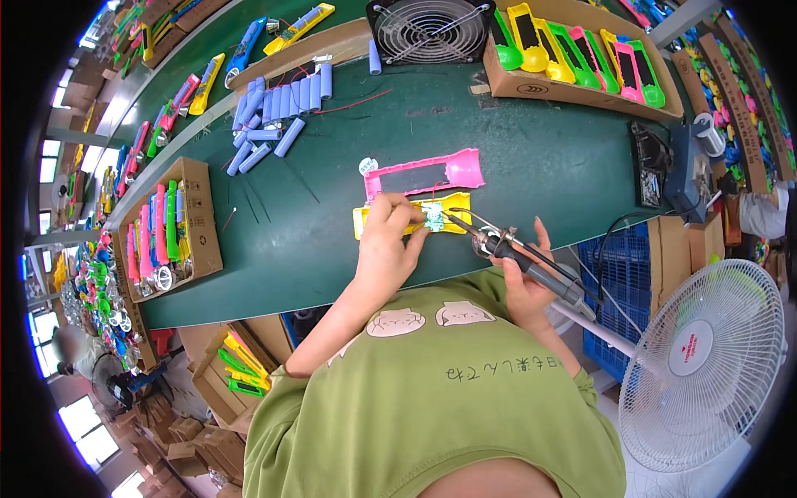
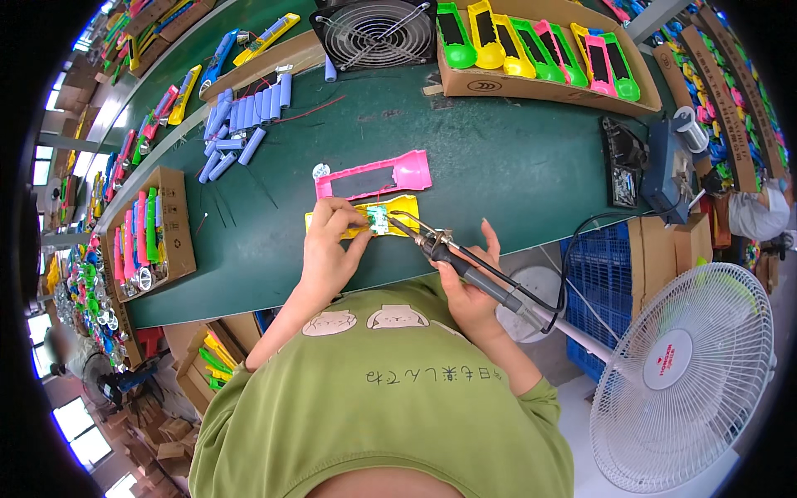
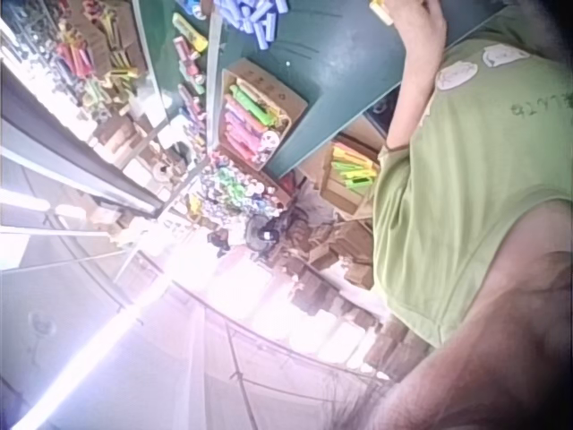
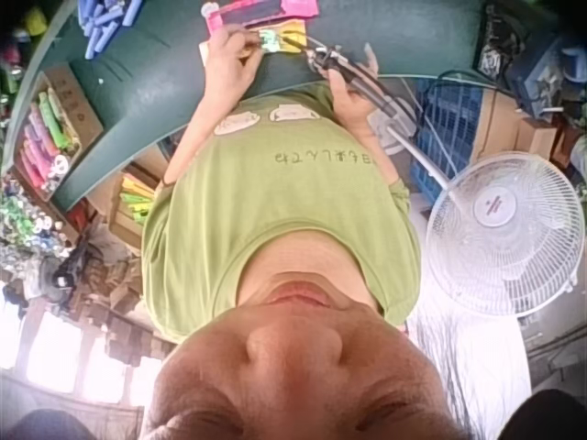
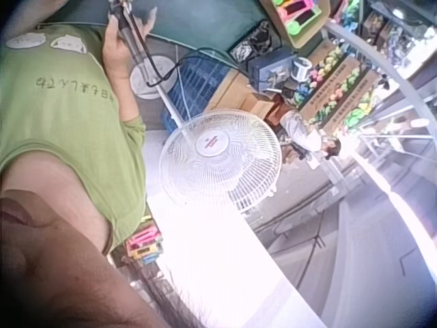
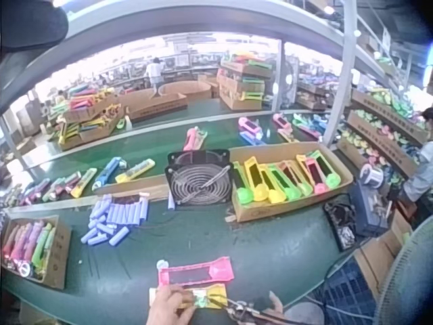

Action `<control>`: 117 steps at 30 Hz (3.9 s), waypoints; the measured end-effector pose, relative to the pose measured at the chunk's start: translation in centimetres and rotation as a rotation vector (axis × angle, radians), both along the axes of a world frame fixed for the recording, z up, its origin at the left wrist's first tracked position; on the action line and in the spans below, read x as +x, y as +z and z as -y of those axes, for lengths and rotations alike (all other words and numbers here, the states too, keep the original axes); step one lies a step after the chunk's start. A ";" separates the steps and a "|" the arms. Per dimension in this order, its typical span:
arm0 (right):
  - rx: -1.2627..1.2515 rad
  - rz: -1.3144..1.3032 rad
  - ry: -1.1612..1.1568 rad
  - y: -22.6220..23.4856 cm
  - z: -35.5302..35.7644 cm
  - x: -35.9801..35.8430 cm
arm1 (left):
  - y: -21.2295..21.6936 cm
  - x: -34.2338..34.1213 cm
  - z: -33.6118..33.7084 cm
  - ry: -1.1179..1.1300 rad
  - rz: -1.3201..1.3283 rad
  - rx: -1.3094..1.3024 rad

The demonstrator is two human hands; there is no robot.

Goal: The person solders internal wires to circuit boards within portable flashlight housings using a soldering iron and solder wire, with pliers to manipulate the wires and a cooling fan to dissipate heat.

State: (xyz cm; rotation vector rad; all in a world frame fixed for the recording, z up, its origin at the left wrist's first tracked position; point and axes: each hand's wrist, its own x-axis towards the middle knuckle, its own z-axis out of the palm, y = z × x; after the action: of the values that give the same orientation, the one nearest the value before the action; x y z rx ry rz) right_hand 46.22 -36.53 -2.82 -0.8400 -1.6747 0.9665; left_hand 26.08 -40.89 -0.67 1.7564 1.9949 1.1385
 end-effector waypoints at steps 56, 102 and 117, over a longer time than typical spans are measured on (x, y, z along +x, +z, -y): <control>-0.307 -0.249 -0.068 -0.7 0.5 -0.3 | 0.1 -0.3 0.2 -0.155 -0.411 0.201; -0.079 -0.146 -0.619 -3.0 -7.6 5.0 | 8.1 -33.5 -23.2 0.442 -0.353 0.131; 0.055 0.152 -0.695 -2.5 -9.3 6.0 | -1.9 -43.0 -31.7 0.321 -0.966 -0.345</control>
State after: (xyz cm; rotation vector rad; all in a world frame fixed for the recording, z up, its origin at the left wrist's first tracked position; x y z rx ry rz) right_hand 52.23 -27.20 -5.29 -1.3595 -1.3621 0.3803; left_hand -16.91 -9.20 -2.61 2.0200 2.8312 -0.1241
